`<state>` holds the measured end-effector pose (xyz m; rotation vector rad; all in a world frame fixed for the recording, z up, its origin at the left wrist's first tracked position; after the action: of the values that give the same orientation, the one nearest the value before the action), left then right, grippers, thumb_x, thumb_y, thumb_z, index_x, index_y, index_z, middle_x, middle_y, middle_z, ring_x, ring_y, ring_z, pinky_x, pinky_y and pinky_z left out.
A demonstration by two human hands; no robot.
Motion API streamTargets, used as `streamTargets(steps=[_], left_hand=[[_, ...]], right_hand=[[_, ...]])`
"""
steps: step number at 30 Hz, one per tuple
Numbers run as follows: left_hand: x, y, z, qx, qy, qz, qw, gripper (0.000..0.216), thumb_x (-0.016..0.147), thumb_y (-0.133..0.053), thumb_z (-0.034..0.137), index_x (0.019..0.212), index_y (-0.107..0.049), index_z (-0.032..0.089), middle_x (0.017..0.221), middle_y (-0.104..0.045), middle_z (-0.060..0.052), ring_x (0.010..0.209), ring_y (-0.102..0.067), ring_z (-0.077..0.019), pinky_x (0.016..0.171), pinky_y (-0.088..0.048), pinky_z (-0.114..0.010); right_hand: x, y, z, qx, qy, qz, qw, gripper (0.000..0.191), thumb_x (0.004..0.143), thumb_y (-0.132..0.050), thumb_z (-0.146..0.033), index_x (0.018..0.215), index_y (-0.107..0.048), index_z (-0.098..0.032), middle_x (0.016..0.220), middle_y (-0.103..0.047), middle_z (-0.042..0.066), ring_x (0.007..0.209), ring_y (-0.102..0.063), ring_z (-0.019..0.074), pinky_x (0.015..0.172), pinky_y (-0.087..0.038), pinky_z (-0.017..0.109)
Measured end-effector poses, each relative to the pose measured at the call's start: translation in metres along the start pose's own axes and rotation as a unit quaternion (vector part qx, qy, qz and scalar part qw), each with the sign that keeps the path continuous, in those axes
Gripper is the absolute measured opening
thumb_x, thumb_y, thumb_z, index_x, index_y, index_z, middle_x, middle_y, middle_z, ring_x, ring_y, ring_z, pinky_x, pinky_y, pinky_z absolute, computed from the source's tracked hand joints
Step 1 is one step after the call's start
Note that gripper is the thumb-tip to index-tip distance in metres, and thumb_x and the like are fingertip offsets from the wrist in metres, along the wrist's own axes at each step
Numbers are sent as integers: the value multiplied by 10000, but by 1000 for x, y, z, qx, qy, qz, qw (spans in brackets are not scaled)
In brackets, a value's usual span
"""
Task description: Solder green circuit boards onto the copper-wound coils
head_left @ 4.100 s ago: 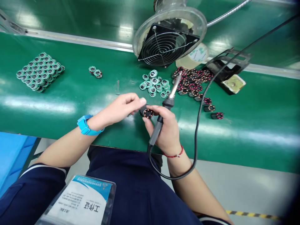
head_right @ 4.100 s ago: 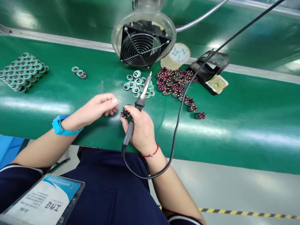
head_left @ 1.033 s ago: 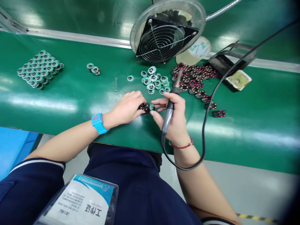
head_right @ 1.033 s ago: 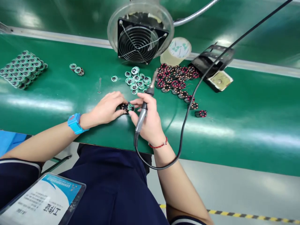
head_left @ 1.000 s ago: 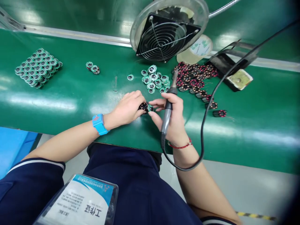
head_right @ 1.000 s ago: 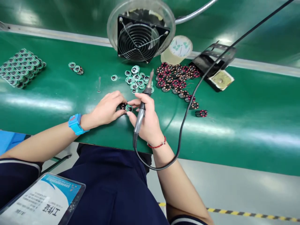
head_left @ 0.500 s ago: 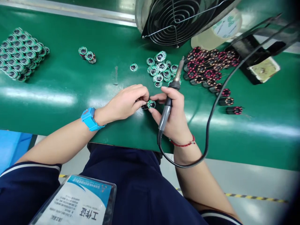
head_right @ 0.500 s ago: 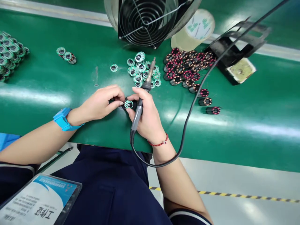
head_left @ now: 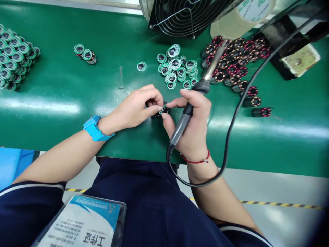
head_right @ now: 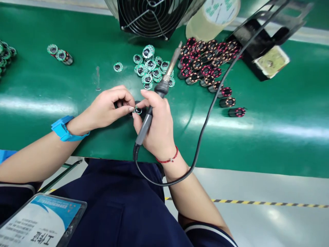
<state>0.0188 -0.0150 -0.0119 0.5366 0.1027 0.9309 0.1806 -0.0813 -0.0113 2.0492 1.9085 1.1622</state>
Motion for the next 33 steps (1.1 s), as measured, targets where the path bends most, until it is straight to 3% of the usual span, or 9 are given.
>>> streamTargets(steps=[8, 18, 23, 27, 30, 33], left_hand=[[1, 0, 4, 3, 46, -12, 999, 110, 839, -612, 76, 793, -626, 176, 837, -625, 8, 694, -524, -95, 677, -504, -264], [3, -2, 0, -55, 69, 19, 996, 169, 807, -579, 9, 749, -596, 167, 780, -623, 16, 647, -542, -73, 603, -451, -233], [4, 2, -1, -14, 72, -6, 997, 144, 807, -599, 43, 736, -616, 167, 791, -648, 6, 663, -554, -85, 618, -447, -249], [4, 3, 1, 0, 94, -25, 995, 132, 821, -597, 68, 740, -626, 168, 820, -657, -12, 670, -560, -91, 624, -457, -258], [4, 3, 2, 13, 100, -26, 995, 133, 814, -599, 64, 733, -623, 169, 814, -650, -18, 670, -560, -96, 635, -470, -268], [3, 3, 2, 26, 102, -23, 994, 130, 813, -598, 68, 733, -617, 168, 800, -644, -20, 667, -564, -103, 640, -483, -275]], right_hand=[[0, -7, -4, -36, -57, -4, 998, 409, 950, -547, -253, 1302, -422, -420, 983, -660, -17, 990, -632, 254, 1051, -433, 533], [-1, -7, -3, -76, -39, -56, 995, 360, 950, -496, -277, 1296, -462, -370, 1018, -714, 1, 973, -630, 270, 1008, -437, 571], [-11, 3, -6, -31, -42, 15, 999, 433, 1001, -444, -230, 1384, -436, -432, 1019, -723, -39, 903, -700, 199, 961, -517, 490], [-18, 7, -11, 42, -76, 148, 985, 354, 977, -545, -387, 1326, -561, -445, 1225, -635, -20, 748, -703, 135, 705, -604, 383], [-24, 7, -12, 57, -87, 237, 966, 274, 923, -643, -407, 1196, -653, -419, 1038, -620, -27, 618, -644, 67, 513, -537, 270], [-33, 10, -10, 56, -67, 269, 959, 225, 926, -642, -384, 1149, -662, -360, 952, -571, -28, 542, -602, 15, 417, -449, 186]])
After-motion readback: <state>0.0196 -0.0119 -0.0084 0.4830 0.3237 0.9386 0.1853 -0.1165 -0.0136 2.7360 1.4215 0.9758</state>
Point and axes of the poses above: each hand's wrist, its own x-axis towards the middle knuckle, its own y-axis out of the back of the hand, z = x × y, the point moved 2 cm from there along x, towards the middle knuckle
